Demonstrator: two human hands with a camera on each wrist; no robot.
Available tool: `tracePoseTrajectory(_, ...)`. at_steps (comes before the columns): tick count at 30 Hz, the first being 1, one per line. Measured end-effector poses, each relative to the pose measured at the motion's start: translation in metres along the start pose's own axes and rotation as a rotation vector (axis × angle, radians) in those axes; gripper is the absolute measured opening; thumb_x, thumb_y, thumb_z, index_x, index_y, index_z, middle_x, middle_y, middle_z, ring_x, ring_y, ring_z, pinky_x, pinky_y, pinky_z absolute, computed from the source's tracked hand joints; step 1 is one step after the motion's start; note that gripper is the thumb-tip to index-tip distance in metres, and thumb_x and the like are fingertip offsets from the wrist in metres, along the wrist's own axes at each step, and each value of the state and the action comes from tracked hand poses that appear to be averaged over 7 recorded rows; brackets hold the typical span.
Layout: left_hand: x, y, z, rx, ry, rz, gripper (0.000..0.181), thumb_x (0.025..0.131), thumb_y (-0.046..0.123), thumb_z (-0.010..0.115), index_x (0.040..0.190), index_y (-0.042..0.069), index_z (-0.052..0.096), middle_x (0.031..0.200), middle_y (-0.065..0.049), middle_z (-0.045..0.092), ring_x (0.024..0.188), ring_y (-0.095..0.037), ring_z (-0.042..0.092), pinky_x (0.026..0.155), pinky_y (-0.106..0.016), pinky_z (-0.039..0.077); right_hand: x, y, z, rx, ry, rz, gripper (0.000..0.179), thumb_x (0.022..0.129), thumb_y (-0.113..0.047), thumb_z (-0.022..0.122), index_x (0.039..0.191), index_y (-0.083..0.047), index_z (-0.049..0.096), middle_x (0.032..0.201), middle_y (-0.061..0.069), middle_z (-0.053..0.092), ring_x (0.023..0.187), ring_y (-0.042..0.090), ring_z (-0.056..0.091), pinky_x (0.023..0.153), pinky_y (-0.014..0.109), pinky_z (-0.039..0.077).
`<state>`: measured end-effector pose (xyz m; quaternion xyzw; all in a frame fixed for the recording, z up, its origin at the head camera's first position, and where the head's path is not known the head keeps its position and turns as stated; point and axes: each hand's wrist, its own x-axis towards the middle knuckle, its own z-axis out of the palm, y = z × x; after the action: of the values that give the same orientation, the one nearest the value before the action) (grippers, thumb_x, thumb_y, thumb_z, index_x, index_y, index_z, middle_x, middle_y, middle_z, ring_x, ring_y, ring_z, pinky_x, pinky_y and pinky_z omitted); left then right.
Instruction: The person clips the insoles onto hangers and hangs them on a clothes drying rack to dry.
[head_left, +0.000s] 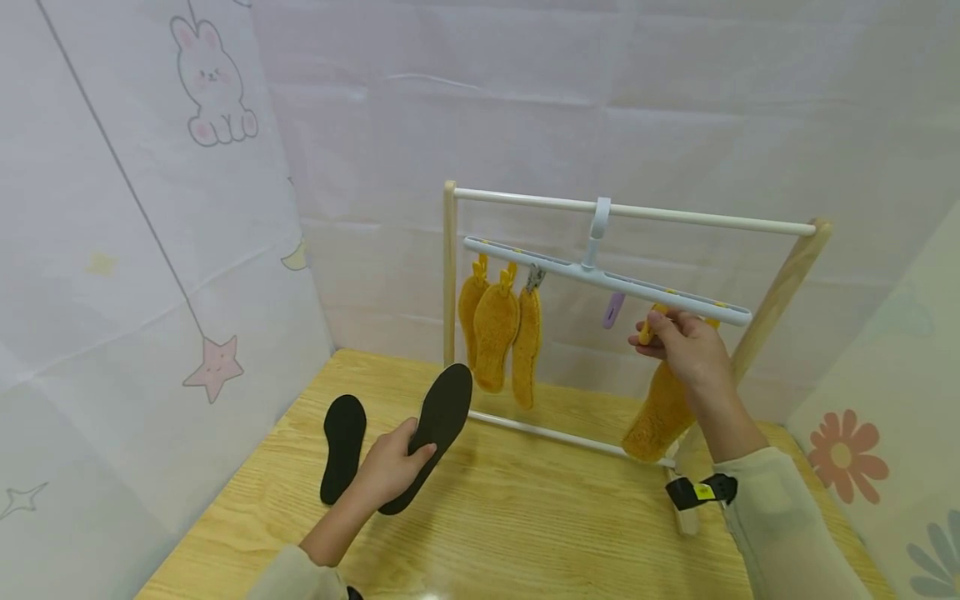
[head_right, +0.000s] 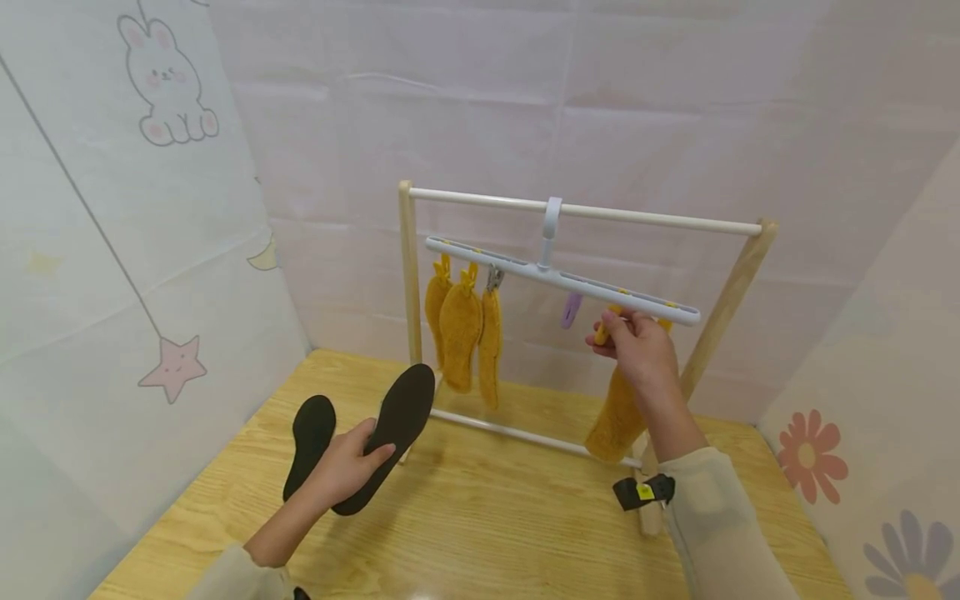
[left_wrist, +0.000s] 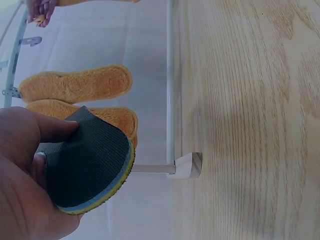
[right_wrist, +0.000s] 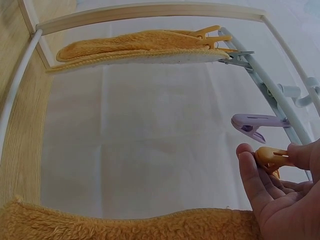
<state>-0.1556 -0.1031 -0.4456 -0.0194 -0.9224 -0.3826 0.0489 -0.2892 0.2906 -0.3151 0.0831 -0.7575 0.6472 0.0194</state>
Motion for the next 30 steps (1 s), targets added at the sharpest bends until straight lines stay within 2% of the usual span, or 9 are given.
tracePoseTrajectory(5,0.0,0.001,0.002,-0.013,-0.01,0.017,0.012,0.101,0.02,0.065,0.102,0.011,0.057,0.086,0.001,0.063,0.071,-0.014,0.057,0.064,-0.035,0.045,-0.001,-0.001,0.001,-0.009,0.002,-0.002,0.033,0.105,-0.038,0.052,0.118,-0.007,0.055,0.101,-0.008,0.065,0.089,0.005,0.07,0.082,0.02,0.056)
tracePoseTrajectory(11,0.0,0.006,0.005,-0.028,-0.022,0.042,0.013,0.101,0.02,0.065,0.106,0.01,0.06,0.091,0.0,0.066,0.074,-0.014,0.058,0.066,-0.035,0.047,-0.002,-0.001,0.002,-0.023,0.01,0.009,0.042,0.105,-0.04,0.052,0.124,-0.002,0.054,0.102,-0.008,0.065,0.09,0.005,0.07,0.082,0.02,0.056)
tracePoseTrajectory(17,0.001,0.017,0.009,-0.051,-0.023,0.073,0.017,0.1,0.023,0.065,0.109,0.009,0.061,0.099,-0.005,0.07,0.08,-0.015,0.064,0.069,-0.036,0.05,-0.002,-0.001,0.001,-0.021,0.014,-0.002,0.035,0.105,-0.039,0.052,0.119,-0.007,0.056,0.104,-0.005,0.065,0.089,0.005,0.071,0.082,0.02,0.056)
tracePoseTrajectory(26,0.001,0.026,0.016,-0.04,-0.041,0.102,0.017,0.1,0.024,0.065,0.104,0.009,0.058,0.091,-0.004,0.067,0.074,-0.015,0.06,0.065,-0.035,0.047,-0.002,-0.002,0.002,-0.05,0.003,0.001,0.038,0.106,-0.038,0.049,0.122,-0.003,0.054,0.103,-0.008,0.064,0.09,0.004,0.07,0.085,0.022,0.056)
tracePoseTrajectory(30,0.002,0.029,0.018,-0.052,-0.042,0.108,0.022,0.1,0.024,0.065,0.114,0.008,0.061,0.103,-0.009,0.071,0.084,-0.022,0.067,0.071,-0.04,0.053,-0.003,-0.002,0.002,-0.038,0.005,-0.002,0.037,0.106,-0.038,0.05,0.12,-0.004,0.055,0.102,-0.008,0.064,0.089,0.005,0.07,0.084,0.021,0.056)
